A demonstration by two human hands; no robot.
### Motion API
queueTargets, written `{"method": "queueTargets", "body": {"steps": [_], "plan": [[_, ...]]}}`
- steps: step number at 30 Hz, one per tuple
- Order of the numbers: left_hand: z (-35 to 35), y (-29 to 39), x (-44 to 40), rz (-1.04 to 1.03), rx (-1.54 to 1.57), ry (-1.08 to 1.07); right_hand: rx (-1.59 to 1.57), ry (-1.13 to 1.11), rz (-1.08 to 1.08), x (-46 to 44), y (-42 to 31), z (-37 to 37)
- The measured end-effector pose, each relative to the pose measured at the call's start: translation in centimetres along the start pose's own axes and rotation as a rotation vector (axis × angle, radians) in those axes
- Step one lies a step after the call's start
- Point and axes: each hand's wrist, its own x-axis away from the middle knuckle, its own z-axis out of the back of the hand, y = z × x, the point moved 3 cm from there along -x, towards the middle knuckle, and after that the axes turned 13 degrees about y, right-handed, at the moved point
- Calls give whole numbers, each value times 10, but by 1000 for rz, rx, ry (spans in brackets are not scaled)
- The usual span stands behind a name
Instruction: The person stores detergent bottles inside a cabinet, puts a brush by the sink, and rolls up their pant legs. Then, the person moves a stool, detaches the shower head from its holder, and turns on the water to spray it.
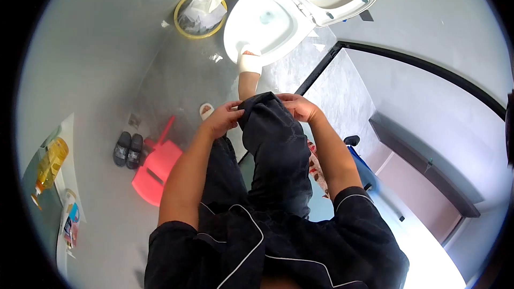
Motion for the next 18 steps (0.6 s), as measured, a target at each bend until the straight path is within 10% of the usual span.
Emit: {"method": "queueTargets", "body": {"steps": [5, 9, 13, 15, 17, 18], "plan": [[3, 5, -22, 42, -367, -54, 247, -176, -62, -18, -28, 6], [-49, 22, -12, -583, -830, 488, 430, -36, 110, -15, -30, -13], [-65, 11, 46, -1093, -1155, 566, 1151, 580, 1213, 67, -32, -38], [-59, -11, 74, -1165, -1079, 510, 997, 678, 1228, 106, -2, -29], [-64, -19, 89, -1212, -1008, 442, 839, 732, 683, 127, 13, -33], [-67, -21, 90, -942, -919, 457, 835, 733, 678, 119, 23, -28]]}}
